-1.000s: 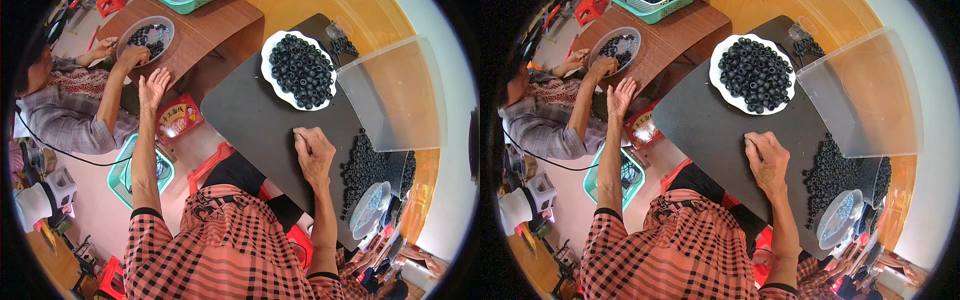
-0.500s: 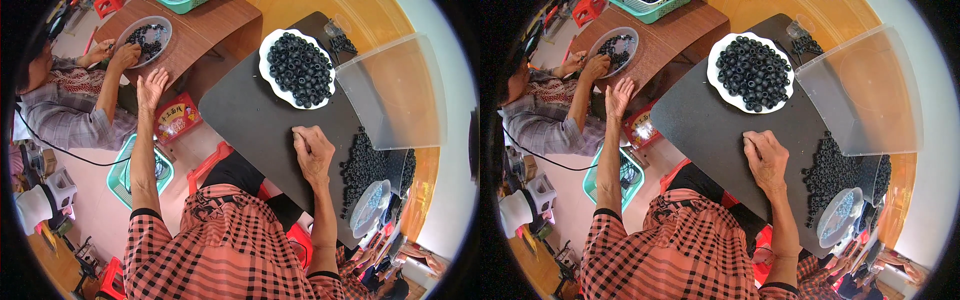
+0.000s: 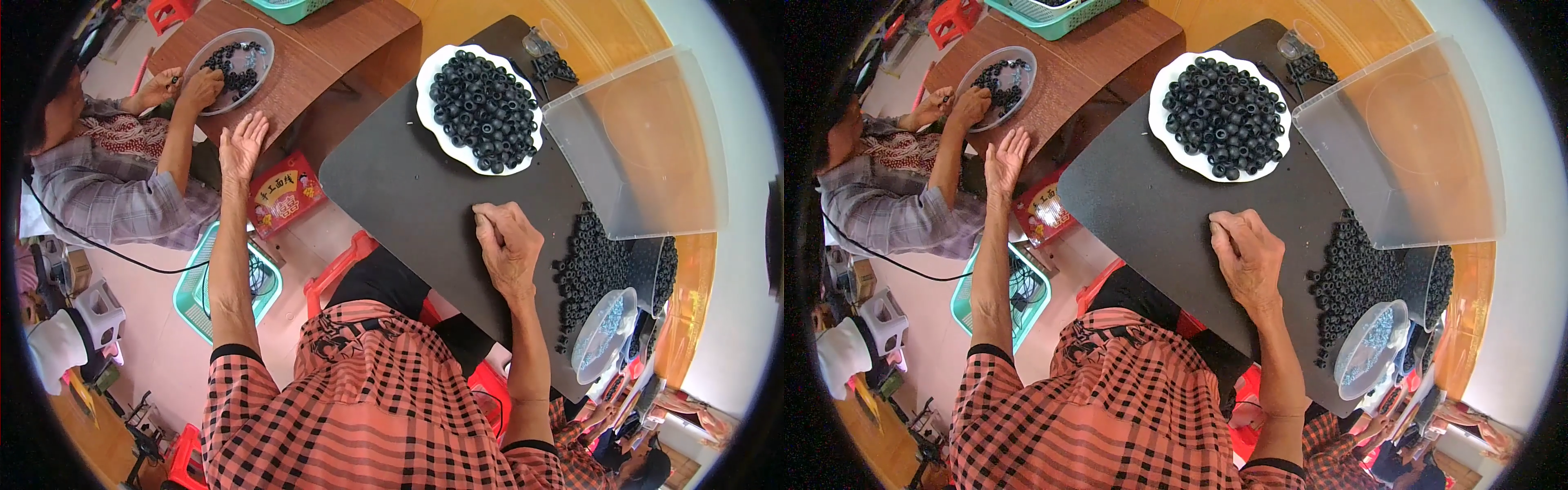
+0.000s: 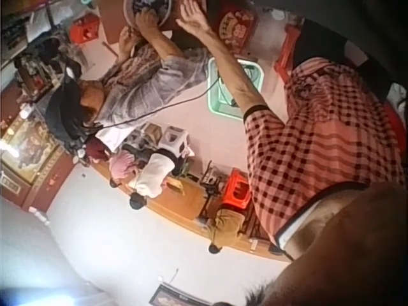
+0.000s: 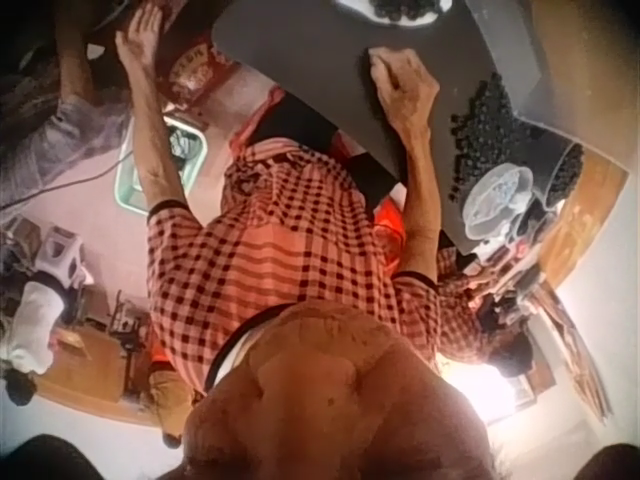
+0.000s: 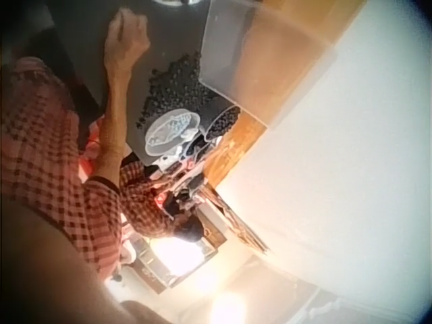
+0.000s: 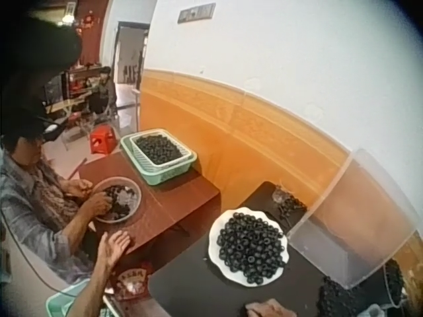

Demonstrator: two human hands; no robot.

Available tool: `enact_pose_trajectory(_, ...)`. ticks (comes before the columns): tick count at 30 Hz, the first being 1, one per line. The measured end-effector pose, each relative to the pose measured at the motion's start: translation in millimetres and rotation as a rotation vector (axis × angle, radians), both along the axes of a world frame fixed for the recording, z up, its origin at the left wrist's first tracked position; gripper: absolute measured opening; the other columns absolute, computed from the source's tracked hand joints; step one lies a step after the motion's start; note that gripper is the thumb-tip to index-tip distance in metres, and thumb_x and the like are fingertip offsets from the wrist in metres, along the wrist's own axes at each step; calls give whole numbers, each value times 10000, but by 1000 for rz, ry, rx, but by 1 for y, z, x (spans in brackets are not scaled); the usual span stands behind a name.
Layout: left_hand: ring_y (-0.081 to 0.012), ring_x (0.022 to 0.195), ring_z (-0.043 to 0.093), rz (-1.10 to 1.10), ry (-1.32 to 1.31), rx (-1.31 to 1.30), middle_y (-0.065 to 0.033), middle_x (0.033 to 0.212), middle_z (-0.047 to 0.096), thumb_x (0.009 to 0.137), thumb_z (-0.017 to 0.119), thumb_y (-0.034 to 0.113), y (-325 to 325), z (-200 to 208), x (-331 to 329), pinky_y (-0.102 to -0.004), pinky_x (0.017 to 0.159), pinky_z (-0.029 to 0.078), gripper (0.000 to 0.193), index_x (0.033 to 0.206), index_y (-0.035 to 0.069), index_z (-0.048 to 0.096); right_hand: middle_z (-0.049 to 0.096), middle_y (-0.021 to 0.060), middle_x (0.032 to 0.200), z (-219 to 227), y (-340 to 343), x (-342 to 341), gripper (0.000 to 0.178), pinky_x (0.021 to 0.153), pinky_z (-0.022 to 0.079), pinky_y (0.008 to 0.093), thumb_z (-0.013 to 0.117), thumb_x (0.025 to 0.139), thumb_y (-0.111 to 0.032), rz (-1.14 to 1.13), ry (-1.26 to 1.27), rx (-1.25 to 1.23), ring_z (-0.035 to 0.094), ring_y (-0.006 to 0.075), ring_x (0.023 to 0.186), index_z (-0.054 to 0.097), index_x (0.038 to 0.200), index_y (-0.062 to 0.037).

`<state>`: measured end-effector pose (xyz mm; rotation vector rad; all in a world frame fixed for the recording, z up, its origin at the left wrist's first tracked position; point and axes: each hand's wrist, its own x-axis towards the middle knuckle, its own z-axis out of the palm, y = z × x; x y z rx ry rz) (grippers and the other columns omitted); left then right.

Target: The person assembles small components by picking up small inserts from a tray and pressing them into black plastic rings by hand.

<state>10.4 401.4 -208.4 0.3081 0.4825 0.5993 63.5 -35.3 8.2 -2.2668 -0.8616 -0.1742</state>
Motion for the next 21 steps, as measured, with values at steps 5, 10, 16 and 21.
enact_pose_trajectory(5, -462, 1379, 237, -7, -9, 2, -362, 1467, 215, 1028, 265, 434, -2, 0, -2, -510, 1169, 221, 682, 1363, -160, 258, 571, 46, 717, 1, 0, -1, 175, 502, 422, 256, 684, 784, 20, 0, -1, 2, 498, 111, 534, 678, 939, -61)
enact_pose_trajectory(10, -467, 1374, 246, -6, -47, -23, -363, 1464, 219, 1025, 279, 442, -1, -7, -1, -513, 1163, 237, 687, 1363, -156, 258, 570, 47, 717, -1, -1, -3, 163, 501, 421, 255, 684, 789, 18, -10, -1, -1, 498, 109, 536, 676, 937, -49)
enact_pose_trajectory(16, -472, 1365, 260, -8, -17, -19, -363, 1450, 243, 1024, 294, 433, 0, -4, 1, -526, 1159, 246, 675, 1364, -148, 254, 608, 58, 757, 4, 4, -3, 160, 519, 451, 257, 672, 793, 21, -8, -11, 11, 545, 119, 566, 681, 939, -46)
enact_pose_trajectory(21, -474, 1341, 302, 60, -10, -36, -362, 1424, 285, 1027, 310, 403, -5, -9, -5, -525, 1145, 282, 617, 1324, -138, 296, 668, 85, 913, 26, 37, -37, 156, 609, 544, 277, 667, 786, -14, 248, 128, 85, 658, 173, 715, 683, 934, -61)
